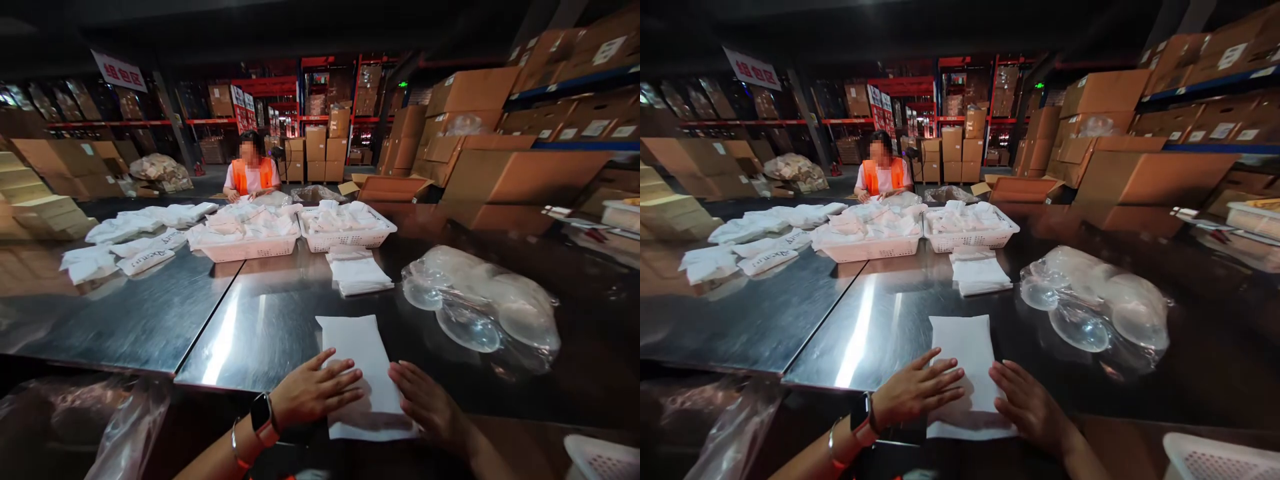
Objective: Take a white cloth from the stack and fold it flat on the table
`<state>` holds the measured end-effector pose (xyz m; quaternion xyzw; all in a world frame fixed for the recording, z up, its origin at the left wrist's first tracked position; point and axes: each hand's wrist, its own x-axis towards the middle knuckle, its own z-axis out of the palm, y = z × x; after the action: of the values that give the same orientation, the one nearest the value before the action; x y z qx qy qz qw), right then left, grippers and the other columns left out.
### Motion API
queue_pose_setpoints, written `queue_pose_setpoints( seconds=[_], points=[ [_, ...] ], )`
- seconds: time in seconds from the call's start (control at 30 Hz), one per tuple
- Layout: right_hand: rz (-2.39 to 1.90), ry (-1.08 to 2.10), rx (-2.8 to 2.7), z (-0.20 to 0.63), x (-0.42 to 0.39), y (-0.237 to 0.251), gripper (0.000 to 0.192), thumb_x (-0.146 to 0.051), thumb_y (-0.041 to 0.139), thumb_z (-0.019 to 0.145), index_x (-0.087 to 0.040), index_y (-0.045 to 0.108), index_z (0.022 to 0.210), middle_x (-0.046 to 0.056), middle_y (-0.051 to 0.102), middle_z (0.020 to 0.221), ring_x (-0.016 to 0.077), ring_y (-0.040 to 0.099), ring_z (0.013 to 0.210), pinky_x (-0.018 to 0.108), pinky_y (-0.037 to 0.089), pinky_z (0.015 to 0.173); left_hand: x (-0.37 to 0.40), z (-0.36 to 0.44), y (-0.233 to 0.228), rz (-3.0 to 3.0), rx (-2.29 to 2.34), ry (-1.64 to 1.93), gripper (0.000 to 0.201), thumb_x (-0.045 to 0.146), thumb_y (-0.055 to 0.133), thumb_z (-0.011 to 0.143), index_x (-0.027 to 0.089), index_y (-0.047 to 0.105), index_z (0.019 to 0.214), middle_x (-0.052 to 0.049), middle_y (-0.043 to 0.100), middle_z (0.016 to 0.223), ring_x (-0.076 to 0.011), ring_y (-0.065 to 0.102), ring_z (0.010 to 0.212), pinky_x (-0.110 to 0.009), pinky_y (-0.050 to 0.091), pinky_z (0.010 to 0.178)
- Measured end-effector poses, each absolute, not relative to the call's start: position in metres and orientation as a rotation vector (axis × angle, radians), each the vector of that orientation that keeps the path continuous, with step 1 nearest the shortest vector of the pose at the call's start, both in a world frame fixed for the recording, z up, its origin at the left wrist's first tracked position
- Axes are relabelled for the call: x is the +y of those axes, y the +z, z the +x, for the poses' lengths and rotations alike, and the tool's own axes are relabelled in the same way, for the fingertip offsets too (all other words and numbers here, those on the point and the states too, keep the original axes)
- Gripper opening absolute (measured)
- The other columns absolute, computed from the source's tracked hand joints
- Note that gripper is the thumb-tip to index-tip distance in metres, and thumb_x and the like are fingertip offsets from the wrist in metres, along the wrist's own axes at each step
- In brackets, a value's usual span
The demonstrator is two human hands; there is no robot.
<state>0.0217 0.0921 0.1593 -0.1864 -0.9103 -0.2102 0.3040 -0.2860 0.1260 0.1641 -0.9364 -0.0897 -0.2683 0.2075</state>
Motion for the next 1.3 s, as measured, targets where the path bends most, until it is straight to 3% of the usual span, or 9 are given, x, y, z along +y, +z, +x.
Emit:
queue_pose_setpoints(
  seconds=[0.2, 0.27, 0.43, 0.57, 0.67, 0.77, 1.0, 1.13, 1.3],
  points=[
    [-0.474, -0.774, -2.518, 0.014, 0.101, 0.163, 0.036, -0.013, 0.053, 0.092, -0.019, 0.058, 0.128, 0.006, 0.053, 0.138, 0.0221, 0.042, 0.133, 0.044, 0.024, 0.118, 0.127, -0.281, 0.154, -2.673, -0.300, -0.791, 0.030, 0.028, 0.053, 0.097, 0.023, 0.057, 0.127, 0.001, 0.046, 0.145, -0.0199, 0.031, 0.141, -0.046, 0.021, 0.120],
    [-0.472, -0.736, -2.507, 0.009, 0.099, 0.166, 0.035, -0.015, 0.051, 0.094, -0.017, 0.058, 0.129, 0.006, 0.055, 0.136, 0.0222, 0.041, 0.134, 0.044, 0.025, 0.119, 0.125, -0.283, 0.160, -2.709, -0.336, -0.849, 0.028, 0.027, 0.052, 0.098, 0.024, 0.058, 0.125, 0.002, 0.050, 0.142, -0.0185, 0.033, 0.140, -0.045, 0.020, 0.120],
    [-0.585, -0.402, -2.443, 0.008, 0.084, 0.200, 0.048, -0.028, 0.031, 0.102, -0.016, 0.034, 0.148, 0.009, 0.057, 0.133, 0.0203, 0.049, 0.128, 0.038, 0.040, 0.111, 0.107, -0.294, 0.207, -3.036, -0.506, -1.083, 0.032, 0.028, 0.041, 0.101, 0.020, 0.055, 0.129, -0.005, 0.062, 0.128, -0.0180, 0.052, 0.126, -0.041, 0.027, 0.117],
    [-0.834, 0.003, -2.250, 0.003, 0.091, 0.236, 0.041, -0.039, 0.033, 0.101, -0.028, 0.058, 0.131, 0.003, 0.069, 0.114, 0.0188, 0.068, 0.100, 0.027, 0.057, 0.086, 0.114, -0.290, 0.240, -3.384, -0.952, -1.574, 0.038, 0.040, 0.042, 0.100, 0.015, 0.067, 0.113, -0.009, 0.072, 0.099, -0.0173, 0.067, 0.085, -0.026, 0.052, 0.078],
    [-1.137, 0.493, -1.959, -0.008, 0.110, 0.249, 0.045, -0.049, 0.039, 0.097, -0.023, 0.074, 0.101, 0.005, 0.074, 0.089, 0.0218, 0.070, 0.076, 0.028, 0.059, 0.063, 0.139, -0.279, 0.248, -3.479, -1.354, -1.807, 0.050, 0.052, 0.043, 0.097, 0.011, 0.068, 0.085, -0.005, 0.064, 0.072, -0.0124, 0.053, 0.061, -0.021, 0.039, 0.052],
    [-1.163, 0.717, -1.695, -0.019, 0.126, 0.248, 0.056, -0.060, 0.040, 0.093, -0.016, 0.074, 0.088, 0.007, 0.070, 0.072, 0.0219, 0.065, 0.065, 0.029, 0.055, 0.056, 0.161, -0.270, 0.246, -3.412, -1.429, -1.969, 0.056, 0.060, 0.048, 0.092, 0.011, 0.058, 0.067, 0.000, 0.050, 0.061, -0.0092, 0.039, 0.056, -0.021, 0.028, 0.050],
    [-1.209, 0.509, -1.702, -0.027, 0.120, 0.205, 0.039, -0.045, 0.042, 0.088, -0.021, 0.063, 0.065, 0.002, 0.064, 0.059, 0.0178, 0.059, 0.053, 0.026, 0.048, 0.048, 0.153, -0.265, 0.199, -3.218, -1.572, -2.068, 0.058, 0.065, 0.044, 0.091, 0.013, 0.058, 0.069, 0.000, 0.051, 0.065, -0.0120, 0.040, 0.062, -0.023, 0.033, 0.059],
    [-1.225, 0.357, -1.787, -0.032, 0.107, 0.174, 0.033, -0.033, 0.038, 0.087, -0.023, 0.063, 0.069, 0.000, 0.062, 0.058, 0.0168, 0.059, 0.051, 0.025, 0.047, 0.048, 0.133, -0.265, 0.168, -3.046, -1.824, -2.033, 0.061, 0.068, 0.039, 0.091, 0.015, 0.060, 0.072, -0.002, 0.054, 0.068, -0.0149, 0.045, 0.066, -0.026, 0.038, 0.063],
    [-1.386, 0.343, -1.691, -0.043, 0.100, 0.160, 0.047, -0.049, 0.038, 0.094, -0.021, 0.061, 0.064, 0.000, 0.055, 0.050, 0.0157, 0.053, 0.045, 0.024, 0.041, 0.041, 0.129, -0.264, 0.150, -2.676, -2.151, -2.008, 0.063, 0.075, 0.037, 0.084, 0.018, 0.050, 0.061, 0.000, 0.044, 0.058, -0.0151, 0.038, 0.058, -0.027, 0.031, 0.055]
  ],
)
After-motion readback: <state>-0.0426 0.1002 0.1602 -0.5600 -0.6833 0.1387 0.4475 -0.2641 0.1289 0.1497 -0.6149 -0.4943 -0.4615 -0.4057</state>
